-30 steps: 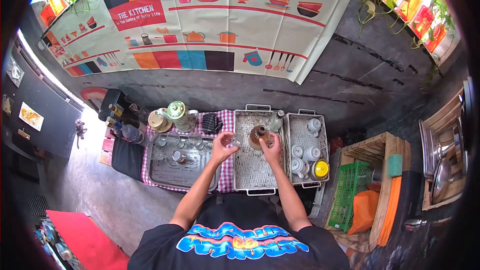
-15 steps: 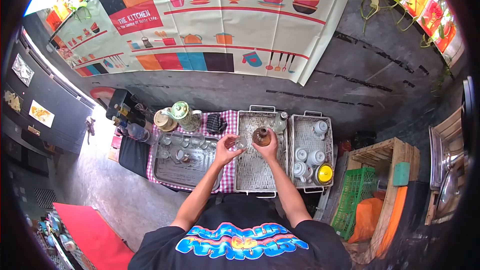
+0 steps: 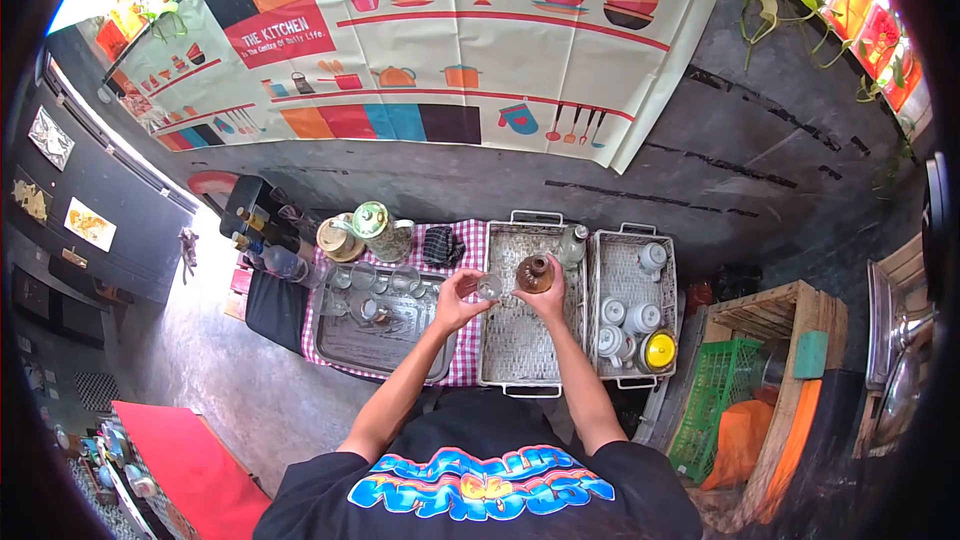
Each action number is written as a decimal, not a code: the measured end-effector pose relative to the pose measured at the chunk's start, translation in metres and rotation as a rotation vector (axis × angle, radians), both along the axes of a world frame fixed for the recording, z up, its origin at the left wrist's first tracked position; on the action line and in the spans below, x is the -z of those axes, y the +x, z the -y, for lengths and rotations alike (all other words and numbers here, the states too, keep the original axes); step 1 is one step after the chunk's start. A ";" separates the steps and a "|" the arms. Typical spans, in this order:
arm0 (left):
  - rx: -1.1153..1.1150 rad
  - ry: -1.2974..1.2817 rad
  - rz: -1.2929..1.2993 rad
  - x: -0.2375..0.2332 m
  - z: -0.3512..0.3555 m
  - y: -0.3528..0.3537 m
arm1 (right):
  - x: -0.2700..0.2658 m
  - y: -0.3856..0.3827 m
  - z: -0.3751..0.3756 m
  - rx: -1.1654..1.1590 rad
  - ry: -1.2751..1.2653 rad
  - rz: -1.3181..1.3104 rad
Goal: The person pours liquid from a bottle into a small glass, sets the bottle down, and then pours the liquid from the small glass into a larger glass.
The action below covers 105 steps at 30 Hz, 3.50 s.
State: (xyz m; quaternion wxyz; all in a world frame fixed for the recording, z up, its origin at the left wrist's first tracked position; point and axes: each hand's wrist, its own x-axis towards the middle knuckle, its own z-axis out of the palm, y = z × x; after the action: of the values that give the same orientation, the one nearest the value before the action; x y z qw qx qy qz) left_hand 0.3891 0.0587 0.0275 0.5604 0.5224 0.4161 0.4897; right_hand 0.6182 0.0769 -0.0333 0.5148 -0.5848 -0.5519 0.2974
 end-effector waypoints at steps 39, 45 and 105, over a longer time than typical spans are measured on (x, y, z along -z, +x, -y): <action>-0.020 -0.074 0.025 0.009 0.003 -0.022 | 0.029 -0.019 -0.005 0.150 0.001 0.032; 0.000 -0.067 0.045 0.012 0.000 -0.022 | 0.027 -0.014 -0.010 0.123 -0.063 -0.030; 0.077 0.033 0.022 -0.046 -0.011 -0.094 | -0.164 -0.075 0.022 -0.213 0.138 0.816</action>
State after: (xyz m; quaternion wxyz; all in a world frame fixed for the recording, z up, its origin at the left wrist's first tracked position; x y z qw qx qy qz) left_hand 0.2950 0.0693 0.0738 0.5746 0.5417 0.3813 0.4805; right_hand 0.5430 0.0552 0.1305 0.2586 -0.5583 -0.7864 0.0553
